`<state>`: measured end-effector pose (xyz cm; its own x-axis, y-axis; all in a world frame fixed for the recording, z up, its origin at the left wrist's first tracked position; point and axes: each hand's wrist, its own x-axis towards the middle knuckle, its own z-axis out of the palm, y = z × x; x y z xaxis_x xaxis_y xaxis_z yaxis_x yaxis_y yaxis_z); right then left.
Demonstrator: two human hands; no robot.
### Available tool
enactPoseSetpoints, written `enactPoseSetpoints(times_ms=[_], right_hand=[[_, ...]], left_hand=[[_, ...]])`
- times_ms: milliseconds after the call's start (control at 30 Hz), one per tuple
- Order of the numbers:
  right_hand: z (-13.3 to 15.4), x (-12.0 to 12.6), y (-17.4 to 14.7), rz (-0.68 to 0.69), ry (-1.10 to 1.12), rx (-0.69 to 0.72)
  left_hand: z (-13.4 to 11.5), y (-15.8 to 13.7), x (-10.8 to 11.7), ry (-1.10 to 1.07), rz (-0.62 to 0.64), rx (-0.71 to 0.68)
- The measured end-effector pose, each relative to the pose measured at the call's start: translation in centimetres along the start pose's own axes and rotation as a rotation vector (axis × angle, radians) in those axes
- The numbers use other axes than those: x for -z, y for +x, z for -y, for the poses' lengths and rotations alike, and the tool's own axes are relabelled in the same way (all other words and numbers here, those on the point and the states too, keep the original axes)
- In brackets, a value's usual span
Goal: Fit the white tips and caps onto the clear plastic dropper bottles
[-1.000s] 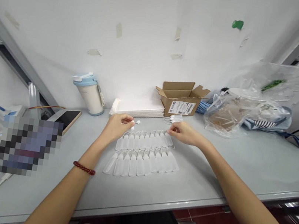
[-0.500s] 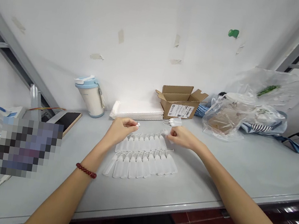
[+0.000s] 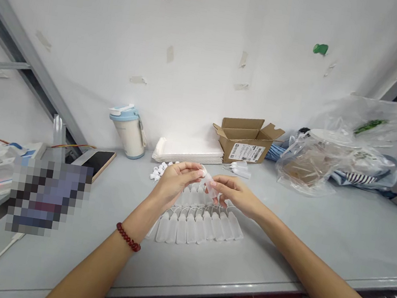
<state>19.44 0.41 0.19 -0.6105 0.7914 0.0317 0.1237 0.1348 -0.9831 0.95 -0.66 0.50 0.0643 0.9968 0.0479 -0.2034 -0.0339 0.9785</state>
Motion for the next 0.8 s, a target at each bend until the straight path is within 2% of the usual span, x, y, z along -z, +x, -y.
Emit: enactPoseSetpoints(times_ms=[167,333,567,700,800], right_hand=[[-0.4,0.6,0.2,0.019,-0.003,-0.015],[-0.9,1.3,0.3,0.0,-0.081,-0.026],[-0.1,0.1,0.3,-0.207,-0.084,-0.021],[-0.3,-0.1,0.3,-0.224,-0.014,-0.01],[-0.4,-0.1,0.2,-0.224,-0.091,0.033]], left_hand=[[-0.3,-0.2,-0.1,0.125,-0.016,-0.018],[-0.7,-0.3,0.0,0.223,0.042,-0.04],[-0.1,-0.3,-0.3,0.304,0.014,-0.143],[0.1,-0.2,-0.4,0.304,0.0,-0.13],[0.1,-0.2,-0.4,0.325,-0.004,-0.127]])
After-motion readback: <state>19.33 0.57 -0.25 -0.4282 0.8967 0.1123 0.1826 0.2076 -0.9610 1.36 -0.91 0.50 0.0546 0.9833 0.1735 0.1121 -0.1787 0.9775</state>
